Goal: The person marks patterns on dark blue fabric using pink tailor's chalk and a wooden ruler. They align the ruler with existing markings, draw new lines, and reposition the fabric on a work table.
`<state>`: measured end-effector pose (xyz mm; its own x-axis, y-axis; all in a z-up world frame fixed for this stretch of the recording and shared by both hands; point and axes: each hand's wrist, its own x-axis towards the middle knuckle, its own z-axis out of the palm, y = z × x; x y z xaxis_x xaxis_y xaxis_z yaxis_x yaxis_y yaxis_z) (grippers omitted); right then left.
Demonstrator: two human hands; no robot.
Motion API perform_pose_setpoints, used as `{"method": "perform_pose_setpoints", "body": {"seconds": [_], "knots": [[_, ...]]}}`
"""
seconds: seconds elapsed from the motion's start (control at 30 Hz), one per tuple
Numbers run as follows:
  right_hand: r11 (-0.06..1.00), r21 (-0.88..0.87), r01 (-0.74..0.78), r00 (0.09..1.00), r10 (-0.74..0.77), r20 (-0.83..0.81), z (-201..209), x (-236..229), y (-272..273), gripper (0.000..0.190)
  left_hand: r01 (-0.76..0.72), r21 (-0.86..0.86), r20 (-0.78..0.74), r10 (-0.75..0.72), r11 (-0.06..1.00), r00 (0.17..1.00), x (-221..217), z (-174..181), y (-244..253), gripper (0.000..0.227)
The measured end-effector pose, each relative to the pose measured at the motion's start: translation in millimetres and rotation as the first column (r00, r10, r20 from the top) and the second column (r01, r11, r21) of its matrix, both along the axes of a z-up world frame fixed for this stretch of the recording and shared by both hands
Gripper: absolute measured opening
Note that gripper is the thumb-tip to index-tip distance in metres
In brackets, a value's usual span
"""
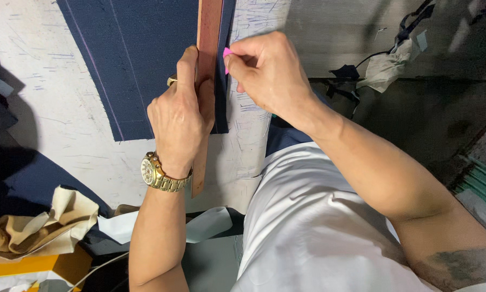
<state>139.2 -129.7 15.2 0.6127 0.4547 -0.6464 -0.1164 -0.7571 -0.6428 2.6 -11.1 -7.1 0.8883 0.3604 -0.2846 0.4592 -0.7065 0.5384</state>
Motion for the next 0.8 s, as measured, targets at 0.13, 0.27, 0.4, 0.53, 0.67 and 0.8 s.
{"method": "perform_pose_setpoints", "body": {"seconds": [0.13, 0.27, 0.4, 0.53, 0.67, 0.8], "knots": [[1.000, -0.012, 0.028, 0.998, -0.028, -0.049, -1, -4, -1, 0.033, -0.001, -0.002, 0.006, 0.001, 1.000, 1.000, 0, 0, 0, 0.041], [0.999, 0.020, 0.039, 0.999, -0.039, -0.025, -1, -6, -2, 0.040, 0.000, 0.003, -0.005, 0.000, 1.000, 1.000, 0, 1, 0, 0.042], [0.998, 0.025, 0.061, 0.998, -0.061, 0.005, 1, -7, -1, 0.040, 0.013, 0.032, 0.007, -0.013, 0.999, 1.000, -1, 5, -2, 0.042], [0.997, 0.015, 0.071, 0.997, -0.071, -0.007, -2, -7, -2, 0.036, 0.010, 0.027, -0.033, -0.009, 1.000, 0.999, -4, 6, -3, 0.044], [0.998, 0.057, 0.036, 0.999, -0.037, 0.014, -9, -9, -5, 0.035, 0.002, 0.043, -0.009, -0.001, 0.999, 1.000, -8, 4, -5, 0.043], [0.997, -0.011, 0.078, 0.995, -0.079, -0.058, 5, -16, -1, 0.031, 0.000, 0.039, -0.011, 0.000, 0.999, 1.000, -9, 4, -5, 0.043]]}}
